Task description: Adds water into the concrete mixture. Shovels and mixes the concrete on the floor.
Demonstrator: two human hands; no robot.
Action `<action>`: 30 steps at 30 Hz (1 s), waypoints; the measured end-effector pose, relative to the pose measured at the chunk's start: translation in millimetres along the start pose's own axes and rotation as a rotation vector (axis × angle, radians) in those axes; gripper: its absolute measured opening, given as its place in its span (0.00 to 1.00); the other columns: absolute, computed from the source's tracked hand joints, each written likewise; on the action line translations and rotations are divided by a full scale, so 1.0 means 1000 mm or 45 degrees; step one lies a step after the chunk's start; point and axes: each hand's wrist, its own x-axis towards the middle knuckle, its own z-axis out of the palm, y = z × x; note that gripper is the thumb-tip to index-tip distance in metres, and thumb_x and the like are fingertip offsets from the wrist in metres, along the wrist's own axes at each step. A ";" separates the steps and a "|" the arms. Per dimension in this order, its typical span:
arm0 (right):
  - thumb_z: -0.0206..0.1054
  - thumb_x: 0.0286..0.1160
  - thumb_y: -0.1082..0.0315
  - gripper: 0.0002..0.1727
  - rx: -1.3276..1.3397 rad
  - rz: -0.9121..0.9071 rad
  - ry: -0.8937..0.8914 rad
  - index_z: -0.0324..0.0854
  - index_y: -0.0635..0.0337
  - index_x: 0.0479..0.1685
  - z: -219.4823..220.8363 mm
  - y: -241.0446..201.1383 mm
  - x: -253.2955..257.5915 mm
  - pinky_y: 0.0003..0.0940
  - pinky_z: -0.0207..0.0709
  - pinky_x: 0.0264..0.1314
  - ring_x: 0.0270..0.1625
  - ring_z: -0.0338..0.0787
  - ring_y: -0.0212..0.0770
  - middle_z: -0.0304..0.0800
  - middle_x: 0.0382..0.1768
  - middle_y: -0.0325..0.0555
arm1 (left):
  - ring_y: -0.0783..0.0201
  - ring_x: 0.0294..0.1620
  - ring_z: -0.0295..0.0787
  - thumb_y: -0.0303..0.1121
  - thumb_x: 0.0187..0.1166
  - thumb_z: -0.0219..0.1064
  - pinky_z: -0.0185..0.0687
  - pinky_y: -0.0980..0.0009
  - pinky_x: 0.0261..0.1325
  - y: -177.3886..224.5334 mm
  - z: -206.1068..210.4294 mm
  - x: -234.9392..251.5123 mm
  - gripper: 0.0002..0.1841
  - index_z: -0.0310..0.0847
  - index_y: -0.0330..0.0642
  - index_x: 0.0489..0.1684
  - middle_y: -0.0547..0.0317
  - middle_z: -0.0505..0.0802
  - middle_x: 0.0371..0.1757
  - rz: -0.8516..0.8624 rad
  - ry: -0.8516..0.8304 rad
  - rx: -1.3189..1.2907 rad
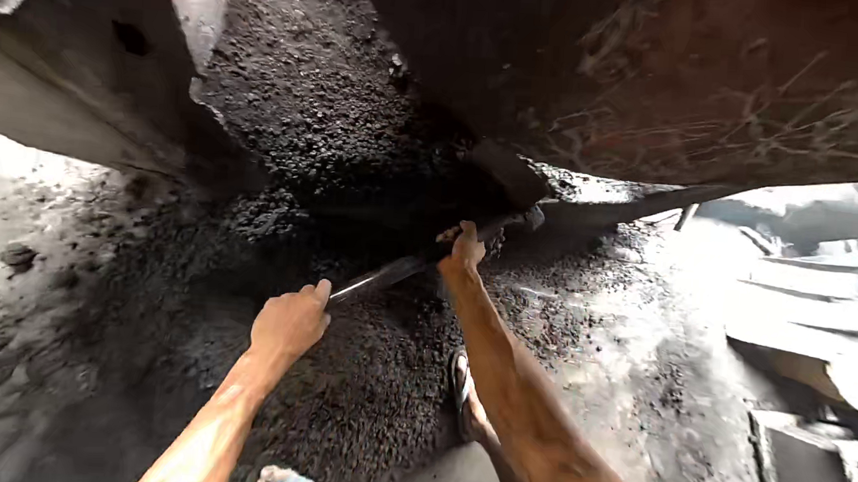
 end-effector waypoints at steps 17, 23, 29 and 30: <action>0.69 0.79 0.67 0.20 -0.650 0.281 -0.393 0.69 0.61 0.65 -0.011 0.112 -0.188 0.41 0.87 0.24 0.20 0.85 0.43 0.81 0.27 0.50 | 0.36 0.49 0.94 0.49 0.72 0.75 0.85 0.32 0.53 -0.045 0.157 -0.228 0.30 0.82 0.44 0.71 0.40 0.95 0.48 -0.592 -0.070 -0.686; 0.69 0.74 0.74 0.20 -1.160 -0.258 -1.010 0.70 0.70 0.61 -0.096 -0.012 -0.215 0.41 0.89 0.28 0.23 0.90 0.45 0.88 0.25 0.51 | 0.45 0.49 0.95 0.45 0.71 0.77 0.88 0.42 0.58 0.204 0.226 -0.273 0.29 0.84 0.36 0.67 0.42 0.96 0.47 -0.870 0.197 -1.375; 0.71 0.78 0.65 0.23 -1.208 -0.441 -1.358 0.68 0.59 0.67 -0.123 0.002 -0.190 0.43 0.91 0.21 0.20 0.90 0.45 0.89 0.25 0.44 | 0.60 0.44 0.96 0.45 0.69 0.76 0.91 0.53 0.56 0.292 0.271 -0.184 0.25 0.87 0.36 0.59 0.52 0.96 0.41 -0.862 0.422 -1.920; 0.71 0.79 0.63 0.23 -1.331 -0.362 -1.323 0.69 0.58 0.67 -0.142 0.038 -0.172 0.43 0.90 0.19 0.18 0.90 0.45 0.88 0.23 0.45 | 0.63 0.40 0.94 0.45 0.69 0.77 0.91 0.56 0.53 0.296 0.301 -0.173 0.23 0.88 0.37 0.56 0.54 0.95 0.39 -0.901 0.367 -2.017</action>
